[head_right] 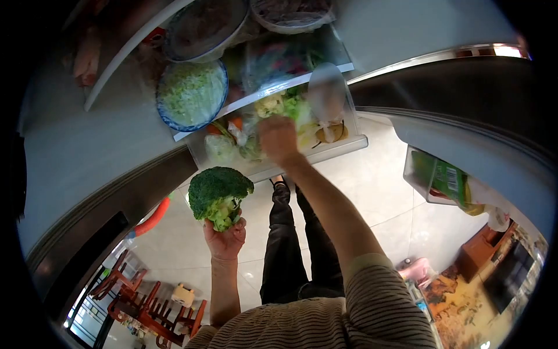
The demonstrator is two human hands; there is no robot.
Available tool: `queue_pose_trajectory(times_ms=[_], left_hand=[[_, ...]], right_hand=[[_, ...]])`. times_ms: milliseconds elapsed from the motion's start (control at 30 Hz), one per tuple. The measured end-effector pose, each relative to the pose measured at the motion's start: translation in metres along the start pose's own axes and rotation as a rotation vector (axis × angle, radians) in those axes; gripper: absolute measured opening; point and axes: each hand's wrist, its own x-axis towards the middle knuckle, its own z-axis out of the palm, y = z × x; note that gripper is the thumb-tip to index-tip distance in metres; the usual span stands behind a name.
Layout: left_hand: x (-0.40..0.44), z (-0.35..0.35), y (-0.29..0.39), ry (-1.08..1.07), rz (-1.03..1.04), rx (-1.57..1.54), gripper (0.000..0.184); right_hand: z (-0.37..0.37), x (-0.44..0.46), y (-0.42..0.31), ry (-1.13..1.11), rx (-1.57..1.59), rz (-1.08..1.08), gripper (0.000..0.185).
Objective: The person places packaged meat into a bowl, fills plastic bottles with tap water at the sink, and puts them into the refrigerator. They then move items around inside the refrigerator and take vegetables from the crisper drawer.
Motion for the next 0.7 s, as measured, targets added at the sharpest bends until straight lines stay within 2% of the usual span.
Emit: queue_pose_trajectory(times_ms=[100,200,300,400,500,533,633,667,700], left_hand=[[-0.001,-0.002,-0.003,-0.041,-0.008,-0.015,0.065],[-0.002,-0.005,-0.004,-0.054,-0.020,-0.026,0.066],[-0.007,-0.006,-0.005,-0.015,-0.010,-0.016,0.068],[-0.008,-0.007,-0.007,0.027,-0.008,-0.018,0.069],[-0.008,-0.017,-0.009,0.046,0.003,0.010,0.070],[-0.008,-0.022,-0.010,0.050,0.004,0.036,0.069],[-0.008,-0.031,-0.013,0.083,-0.011,0.045,0.069],[-0.007,-0.032,-0.014,0.092,-0.014,0.039,0.070],[-0.006,-0.032,-0.015,0.098,-0.023,0.027,0.070]], right_hand=[[-0.022,-0.004,0.045,0.102,-0.292,0.061,0.033],[-0.026,-0.005,0.073,0.243,-0.080,0.077,0.036],[-0.029,0.003,0.055,0.174,-0.144,0.160,0.040],[-0.021,0.037,0.040,0.035,0.004,0.244,0.054],[0.028,0.062,0.048,0.152,-0.028,0.227,0.054],[0.036,0.066,0.050,0.212,0.052,0.272,0.053],[0.029,0.062,0.053,0.051,0.219,0.440,0.066],[0.030,0.059,0.054,0.059,0.362,0.417,0.066],[0.026,0.054,0.053,0.095,0.330,0.378,0.064]])
